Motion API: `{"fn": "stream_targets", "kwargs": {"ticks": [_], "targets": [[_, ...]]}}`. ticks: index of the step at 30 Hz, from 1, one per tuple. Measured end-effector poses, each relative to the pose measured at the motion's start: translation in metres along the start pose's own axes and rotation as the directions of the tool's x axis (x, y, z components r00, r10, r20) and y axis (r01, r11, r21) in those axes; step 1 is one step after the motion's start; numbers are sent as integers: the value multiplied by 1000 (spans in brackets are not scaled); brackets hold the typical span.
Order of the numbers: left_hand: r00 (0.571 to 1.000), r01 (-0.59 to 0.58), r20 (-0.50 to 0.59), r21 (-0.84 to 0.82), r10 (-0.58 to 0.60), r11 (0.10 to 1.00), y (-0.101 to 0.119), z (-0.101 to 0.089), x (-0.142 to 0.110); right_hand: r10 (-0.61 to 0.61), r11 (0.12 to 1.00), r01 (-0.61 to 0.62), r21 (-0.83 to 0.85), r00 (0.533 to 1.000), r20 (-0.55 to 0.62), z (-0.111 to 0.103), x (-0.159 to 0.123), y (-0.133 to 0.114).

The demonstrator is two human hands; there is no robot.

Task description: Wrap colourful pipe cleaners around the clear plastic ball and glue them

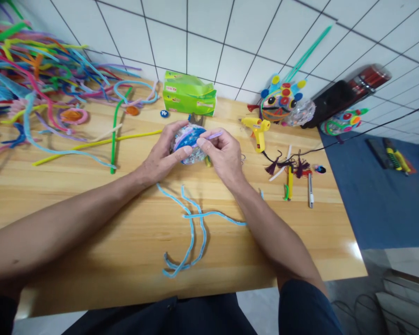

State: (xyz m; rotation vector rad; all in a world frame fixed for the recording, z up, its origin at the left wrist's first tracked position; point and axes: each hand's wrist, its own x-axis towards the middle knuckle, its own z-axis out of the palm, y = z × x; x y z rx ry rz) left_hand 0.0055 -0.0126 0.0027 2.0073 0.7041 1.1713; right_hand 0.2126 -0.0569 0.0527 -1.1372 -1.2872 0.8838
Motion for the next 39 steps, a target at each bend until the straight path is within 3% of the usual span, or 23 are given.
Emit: {"fn": "stream_targets", "kwargs": {"ticks": [6, 14, 29, 39], "targets": [[1000, 10, 21, 23, -10, 1000, 3, -3, 0, -1, 999, 0, -38, 1000, -22, 1, -1, 1], [999, 25, 20, 21, -25, 999, 4, -3, 1, -1, 999, 6, -45, 992, 129, -12, 7, -2], [1000, 3, 15, 17, -3, 1000, 0, -2, 0, -48, 994, 53, -91, 997, 57, -9, 3, 3], [995, -99, -4, -20, 99, 995, -18, 0, 0, -86, 993, 90, -72, 995, 56, -8, 3, 7]]}}
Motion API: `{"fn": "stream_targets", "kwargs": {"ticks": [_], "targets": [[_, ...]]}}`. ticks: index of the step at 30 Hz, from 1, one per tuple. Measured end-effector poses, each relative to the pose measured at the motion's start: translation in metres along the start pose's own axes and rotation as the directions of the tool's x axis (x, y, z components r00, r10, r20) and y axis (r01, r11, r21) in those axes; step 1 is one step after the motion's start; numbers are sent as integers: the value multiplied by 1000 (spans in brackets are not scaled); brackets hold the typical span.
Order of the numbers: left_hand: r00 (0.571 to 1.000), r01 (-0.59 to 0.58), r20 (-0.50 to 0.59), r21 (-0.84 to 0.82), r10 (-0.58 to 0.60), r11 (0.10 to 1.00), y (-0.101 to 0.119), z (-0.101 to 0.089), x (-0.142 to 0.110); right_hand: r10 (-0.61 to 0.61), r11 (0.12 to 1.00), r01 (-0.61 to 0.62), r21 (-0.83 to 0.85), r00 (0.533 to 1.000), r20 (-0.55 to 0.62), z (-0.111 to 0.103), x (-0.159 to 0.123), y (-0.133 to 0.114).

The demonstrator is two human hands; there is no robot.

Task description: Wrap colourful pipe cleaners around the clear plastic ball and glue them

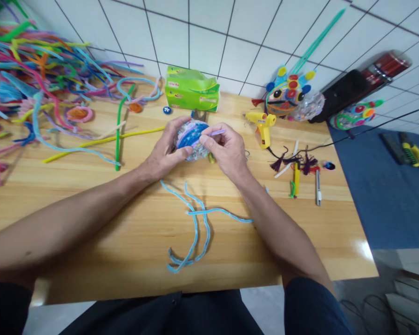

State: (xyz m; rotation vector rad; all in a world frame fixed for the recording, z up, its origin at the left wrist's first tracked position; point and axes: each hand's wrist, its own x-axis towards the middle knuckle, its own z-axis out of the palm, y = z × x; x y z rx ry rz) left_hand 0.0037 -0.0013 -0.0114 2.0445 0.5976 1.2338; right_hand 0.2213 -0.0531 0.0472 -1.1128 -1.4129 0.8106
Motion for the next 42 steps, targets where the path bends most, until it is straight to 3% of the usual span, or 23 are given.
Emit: {"fn": "stream_targets", "kwargs": {"ticks": [9, 20, 42], "targets": [[999, -42, -31, 33, 43, 999, -3, 4, -1, -9, 1000, 9, -19, 1000, 6, 0, 0, -1], [999, -15, -37, 59, 17, 998, 0, 4, -1, 41, 994, -45, 96, 998, 41, -2, 2, 1], [999, 12, -36, 3, -12, 1000, 5, 4, -2, 18, 1000, -18, 18, 1000, 5, -1, -2, -1]]}}
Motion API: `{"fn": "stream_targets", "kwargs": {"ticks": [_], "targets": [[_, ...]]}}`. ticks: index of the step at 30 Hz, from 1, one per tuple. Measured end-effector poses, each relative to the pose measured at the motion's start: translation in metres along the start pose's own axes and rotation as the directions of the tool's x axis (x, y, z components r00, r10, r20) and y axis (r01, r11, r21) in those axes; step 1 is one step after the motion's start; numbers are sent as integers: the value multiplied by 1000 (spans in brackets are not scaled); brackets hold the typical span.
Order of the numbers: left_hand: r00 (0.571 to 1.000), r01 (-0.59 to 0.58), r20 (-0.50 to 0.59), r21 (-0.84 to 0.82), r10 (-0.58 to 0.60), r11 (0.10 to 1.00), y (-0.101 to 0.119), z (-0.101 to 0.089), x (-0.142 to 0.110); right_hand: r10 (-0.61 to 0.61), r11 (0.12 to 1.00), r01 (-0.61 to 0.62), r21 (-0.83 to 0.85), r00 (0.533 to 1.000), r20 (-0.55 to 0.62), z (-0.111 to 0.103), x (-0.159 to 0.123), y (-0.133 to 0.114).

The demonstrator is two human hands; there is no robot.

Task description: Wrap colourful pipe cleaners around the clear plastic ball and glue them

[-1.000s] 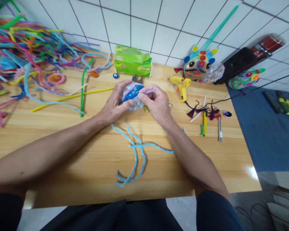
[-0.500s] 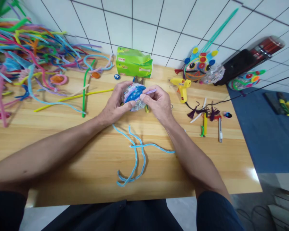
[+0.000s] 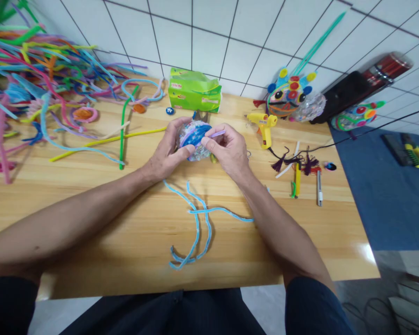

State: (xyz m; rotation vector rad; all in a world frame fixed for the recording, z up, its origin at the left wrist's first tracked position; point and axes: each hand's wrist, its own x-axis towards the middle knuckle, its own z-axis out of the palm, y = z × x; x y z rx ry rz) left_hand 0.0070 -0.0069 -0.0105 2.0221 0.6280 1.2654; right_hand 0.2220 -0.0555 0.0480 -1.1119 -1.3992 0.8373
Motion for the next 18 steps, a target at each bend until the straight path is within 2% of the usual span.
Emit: {"fn": "stream_targets", "kwargs": {"ticks": [5, 11, 18], "targets": [[1000, -25, 3, 107, 25, 994, 4, -4, 3, 28, 1000, -28, -12, 1000, 11, 1, 0, -2], [1000, 5, -23, 30, -4, 1000, 3, -2, 0, 60, 995, -64, 75, 997, 57, -1, 5, -2], [1000, 11, -17, 8, -11, 1000, 1, 2, -2, 41, 998, -43, 45, 998, 49, -2, 3, -3]]}}
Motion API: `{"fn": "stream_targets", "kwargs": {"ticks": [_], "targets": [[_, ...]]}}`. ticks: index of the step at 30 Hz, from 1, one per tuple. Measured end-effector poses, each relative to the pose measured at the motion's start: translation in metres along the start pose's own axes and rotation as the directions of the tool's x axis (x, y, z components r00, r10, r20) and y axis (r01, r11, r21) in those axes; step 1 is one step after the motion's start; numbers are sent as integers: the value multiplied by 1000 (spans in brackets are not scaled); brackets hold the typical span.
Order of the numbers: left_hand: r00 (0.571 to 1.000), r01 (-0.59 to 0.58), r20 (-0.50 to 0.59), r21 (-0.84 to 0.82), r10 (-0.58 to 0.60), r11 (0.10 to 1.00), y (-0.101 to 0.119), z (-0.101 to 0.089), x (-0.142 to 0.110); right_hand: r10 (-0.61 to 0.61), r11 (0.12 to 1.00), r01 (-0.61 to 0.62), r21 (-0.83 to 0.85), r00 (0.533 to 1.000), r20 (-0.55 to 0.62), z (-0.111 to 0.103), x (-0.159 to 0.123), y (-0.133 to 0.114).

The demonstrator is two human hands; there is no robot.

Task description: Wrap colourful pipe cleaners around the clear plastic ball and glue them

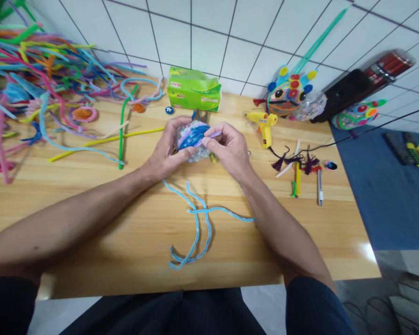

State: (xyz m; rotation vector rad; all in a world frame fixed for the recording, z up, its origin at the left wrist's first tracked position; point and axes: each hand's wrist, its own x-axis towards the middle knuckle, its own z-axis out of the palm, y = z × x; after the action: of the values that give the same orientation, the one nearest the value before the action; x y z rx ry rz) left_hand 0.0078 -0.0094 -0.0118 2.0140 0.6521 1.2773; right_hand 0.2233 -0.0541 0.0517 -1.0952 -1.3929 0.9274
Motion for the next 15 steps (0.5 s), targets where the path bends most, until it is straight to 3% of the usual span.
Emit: {"fn": "stream_targets", "kwargs": {"ticks": [9, 15], "targets": [[999, 40, 29, -117, -37, 992, 5, -5, 0, -4, 997, 4, -78, 1000, -3, 4, -5, -8], [999, 40, 12, -92, -39, 995, 4, -2, 0, 11, 995, -11, -98, 1000, 3, 5, -5, -10]]}}
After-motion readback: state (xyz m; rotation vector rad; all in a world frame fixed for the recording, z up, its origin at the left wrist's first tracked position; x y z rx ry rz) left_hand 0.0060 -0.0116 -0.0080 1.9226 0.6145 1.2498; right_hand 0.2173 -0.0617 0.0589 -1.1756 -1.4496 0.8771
